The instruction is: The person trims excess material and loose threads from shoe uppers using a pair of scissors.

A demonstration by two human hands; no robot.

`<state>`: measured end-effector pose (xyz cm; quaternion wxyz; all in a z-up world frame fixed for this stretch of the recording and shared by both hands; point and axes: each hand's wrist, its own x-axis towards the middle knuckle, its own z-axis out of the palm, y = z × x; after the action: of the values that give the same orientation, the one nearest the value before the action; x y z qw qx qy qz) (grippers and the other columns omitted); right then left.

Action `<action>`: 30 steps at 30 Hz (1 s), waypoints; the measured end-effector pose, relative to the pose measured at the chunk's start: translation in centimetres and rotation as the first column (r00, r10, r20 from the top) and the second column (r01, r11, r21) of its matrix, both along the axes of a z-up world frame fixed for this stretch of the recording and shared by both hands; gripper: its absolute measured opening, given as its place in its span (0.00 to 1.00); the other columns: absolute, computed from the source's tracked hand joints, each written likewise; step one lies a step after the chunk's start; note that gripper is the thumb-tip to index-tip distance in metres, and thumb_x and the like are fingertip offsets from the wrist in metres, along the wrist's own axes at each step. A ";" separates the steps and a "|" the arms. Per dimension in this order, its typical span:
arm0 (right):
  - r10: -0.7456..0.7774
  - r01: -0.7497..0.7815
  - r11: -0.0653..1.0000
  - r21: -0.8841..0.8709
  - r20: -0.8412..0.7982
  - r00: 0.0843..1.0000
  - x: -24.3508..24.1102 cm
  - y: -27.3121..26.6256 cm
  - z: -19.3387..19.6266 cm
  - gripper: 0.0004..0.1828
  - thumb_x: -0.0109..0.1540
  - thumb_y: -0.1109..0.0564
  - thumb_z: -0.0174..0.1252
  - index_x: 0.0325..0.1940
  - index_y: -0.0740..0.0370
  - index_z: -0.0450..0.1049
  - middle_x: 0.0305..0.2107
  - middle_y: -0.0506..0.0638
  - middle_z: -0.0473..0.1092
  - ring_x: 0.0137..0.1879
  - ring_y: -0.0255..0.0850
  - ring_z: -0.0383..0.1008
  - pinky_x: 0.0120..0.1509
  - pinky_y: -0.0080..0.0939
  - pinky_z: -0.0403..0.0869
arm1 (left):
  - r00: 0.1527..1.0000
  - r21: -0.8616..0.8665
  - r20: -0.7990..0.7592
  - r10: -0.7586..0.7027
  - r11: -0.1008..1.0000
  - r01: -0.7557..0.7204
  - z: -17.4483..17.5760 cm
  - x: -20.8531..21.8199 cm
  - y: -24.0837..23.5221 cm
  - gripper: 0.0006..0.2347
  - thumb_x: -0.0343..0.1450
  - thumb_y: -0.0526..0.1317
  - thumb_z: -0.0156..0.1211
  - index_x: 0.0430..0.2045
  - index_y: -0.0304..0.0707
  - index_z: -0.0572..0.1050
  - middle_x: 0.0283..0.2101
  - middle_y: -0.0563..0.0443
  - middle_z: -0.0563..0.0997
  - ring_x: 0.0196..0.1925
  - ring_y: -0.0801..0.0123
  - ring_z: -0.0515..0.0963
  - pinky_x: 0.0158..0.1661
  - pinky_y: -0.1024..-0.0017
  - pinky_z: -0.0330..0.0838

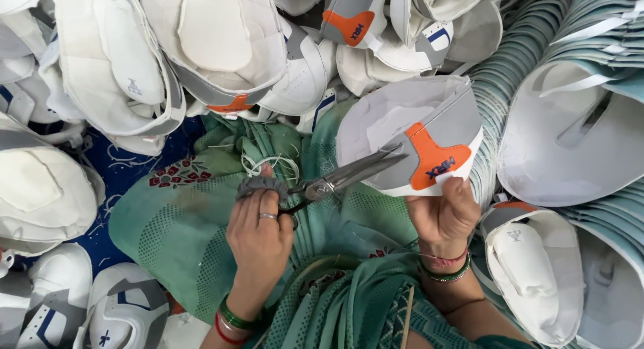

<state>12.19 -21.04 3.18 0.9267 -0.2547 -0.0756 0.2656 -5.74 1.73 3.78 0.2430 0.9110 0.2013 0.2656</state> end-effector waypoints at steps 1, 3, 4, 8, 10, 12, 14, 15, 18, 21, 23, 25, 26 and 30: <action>0.002 -0.002 1.000 -0.002 0.000 1.000 0.0 0.0 0.1 0.36 0.68 0.57 0.64 0.77 0.66 0.57 0.70 0.55 0.64 0.79 0.50 0.60 0.86 0.61 0.55 | 1.000 -0.002 0.000 0.002 1.000 -0.002 -0.1 -0.1 0.1 0.15 0.60 0.28 0.59 0.41 0.27 0.73 0.46 0.35 0.80 0.46 0.42 0.79 0.49 0.52 0.74; 0.051 -0.051 0.999 -0.005 0.044 0.998 0.0 0.2 0.2 0.40 0.67 0.59 0.64 0.80 0.66 0.54 0.71 0.56 0.62 0.79 0.53 0.59 0.85 0.64 0.55 | 0.995 -0.076 -0.103 -0.006 0.997 -0.002 -0.3 -0.4 0.3 0.14 0.60 0.29 0.61 0.40 0.29 0.75 0.42 0.38 0.81 0.42 0.44 0.80 0.44 0.53 0.74; 0.053 -0.053 0.999 -0.006 0.045 0.998 0.1 0.2 0.2 0.40 0.67 0.59 0.64 0.80 0.66 0.54 0.71 0.56 0.62 0.79 0.53 0.59 0.85 0.64 0.55 | 0.995 -0.077 -0.102 -0.004 0.997 -0.004 -0.1 -0.5 0.3 0.14 0.60 0.29 0.61 0.40 0.29 0.75 0.42 0.38 0.81 0.42 0.44 0.80 0.44 0.53 0.74; 0.072 -0.069 0.997 -0.032 0.092 0.993 0.5 -0.1 -0.2 0.42 0.67 0.58 0.63 0.81 0.66 0.52 0.72 0.58 0.61 0.80 0.54 0.58 0.84 0.64 0.55 | 0.991 -0.243 -0.134 -0.006 0.970 -0.027 0.2 -1.0 0.0 0.16 0.59 0.29 0.62 0.41 0.33 0.78 0.37 0.42 0.83 0.35 0.49 0.81 0.37 0.57 0.76; 0.077 -0.072 0.996 -0.047 0.108 0.991 0.8 -0.1 -0.4 0.41 0.68 0.57 0.62 0.81 0.66 0.53 0.72 0.58 0.61 0.79 0.54 0.58 0.84 0.64 0.56 | 0.998 -0.253 -0.069 -0.011 0.968 -0.007 0.1 -1.2 -0.1 0.16 0.58 0.29 0.62 0.41 0.32 0.77 0.37 0.41 0.83 0.35 0.49 0.81 0.37 0.58 0.76; 0.062 -0.058 0.997 -0.052 0.067 0.996 1.4 0.4 -0.3 0.35 0.72 0.45 0.54 0.77 0.66 0.57 0.65 0.58 0.67 0.70 0.53 0.68 0.76 0.61 0.64 | 0.998 -0.144 0.040 -0.048 0.988 0.053 -0.5 -1.3 0.1 0.15 0.58 0.28 0.62 0.38 0.29 0.76 0.38 0.41 0.83 0.36 0.48 0.82 0.39 0.59 0.76; 0.112 -0.113 0.993 0.033 0.030 0.993 3.3 -0.1 -1.3 0.35 0.74 0.39 0.49 0.75 0.68 0.60 0.55 0.57 0.70 0.59 0.50 0.71 0.66 0.55 0.69 | 1.000 -0.208 0.020 -0.008 0.978 0.012 0.2 -1.4 -0.1 0.14 0.58 0.28 0.64 0.37 0.31 0.78 0.36 0.42 0.84 0.35 0.52 0.83 0.38 0.62 0.77; 0.157 -0.155 0.981 0.120 -0.004 0.988 4.3 -0.4 -1.8 0.37 0.76 0.34 0.44 0.73 0.70 0.62 0.45 0.56 0.73 0.48 0.47 0.75 0.56 0.50 0.73 | 1.000 -0.270 -0.003 0.022 0.963 -0.022 0.6 -1.3 -0.1 0.13 0.59 0.28 0.66 0.36 0.33 0.80 0.35 0.42 0.84 0.33 0.56 0.84 0.36 0.64 0.77; 0.300 -0.285 0.906 0.312 -0.001 0.954 6.3 -2.0 -3.4 0.41 0.77 0.31 0.40 0.71 0.73 0.65 0.29 0.50 0.69 0.31 0.37 0.69 0.41 0.40 0.75 | 0.994 -0.603 0.075 0.083 0.798 -0.021 1.2 -1.6 0.3 0.12 0.62 0.28 0.67 0.39 0.33 0.82 0.36 0.45 0.87 0.36 0.65 0.86 0.38 0.70 0.79; 0.260 -0.262 0.930 0.257 0.044 0.965 6.2 -3.0 -4.1 0.37 0.75 0.32 0.45 0.69 0.69 0.68 0.26 0.48 0.67 0.30 0.37 0.67 0.40 0.40 0.72 | 0.964 -0.796 0.258 0.067 0.581 0.173 0.6 -1.4 1.0 0.12 0.66 0.29 0.69 0.42 0.30 0.79 0.41 0.46 0.88 0.41 0.68 0.87 0.44 0.71 0.82; 0.280 -0.301 0.953 0.030 0.288 0.916 4.5 -2.0 -1.1 0.31 0.72 0.37 0.51 0.65 0.66 0.70 0.29 0.49 0.70 0.34 0.39 0.69 0.43 0.41 0.72 | 0.929 -0.844 0.364 0.071 0.448 0.296 0.8 -0.4 1.5 0.14 0.66 0.30 0.71 0.44 0.30 0.77 0.45 0.46 0.86 0.44 0.68 0.86 0.47 0.70 0.82; 0.339 -0.280 0.941 -0.191 0.506 0.793 2.4 -0.1 2.3 0.25 0.68 0.42 0.57 0.60 0.62 0.73 0.32 0.49 0.72 0.38 0.42 0.72 0.45 0.43 0.72 | 0.880 -0.855 0.465 0.103 0.311 0.415 1.5 0.8 2.2 0.16 0.66 0.31 0.73 0.46 0.31 0.75 0.48 0.46 0.84 0.47 0.68 0.86 0.50 0.69 0.82; 0.505 -0.135 0.854 -0.502 0.739 0.446 1.1 1.1 4.3 0.18 0.62 0.49 0.62 0.52 0.59 0.76 0.35 0.52 0.74 0.42 0.46 0.74 0.48 0.44 0.73 | 0.847 -0.844 0.516 0.128 0.244 0.478 2.1 1.6 2.5 0.17 0.67 0.32 0.71 0.49 0.32 0.74 0.50 0.48 0.84 0.49 0.70 0.85 0.51 0.72 0.80; 0.796 0.378 0.604 -0.702 0.507 -0.332 -2.5 4.5 5.7 0.18 0.50 0.61 0.65 0.45 0.58 0.78 0.41 0.52 0.76 0.50 0.53 0.75 0.54 0.52 0.72 | 0.816 -0.855 0.516 0.261 0.214 0.472 0.7 4.0 3.8 0.16 0.67 0.34 0.70 0.48 0.29 0.76 0.46 0.49 0.84 0.45 0.72 0.82 0.47 0.74 0.76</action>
<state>9.66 -16.57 8.84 0.1891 -0.6497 -0.7172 0.1667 -1.78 5.54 4.49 0.8212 0.4423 0.1722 0.3167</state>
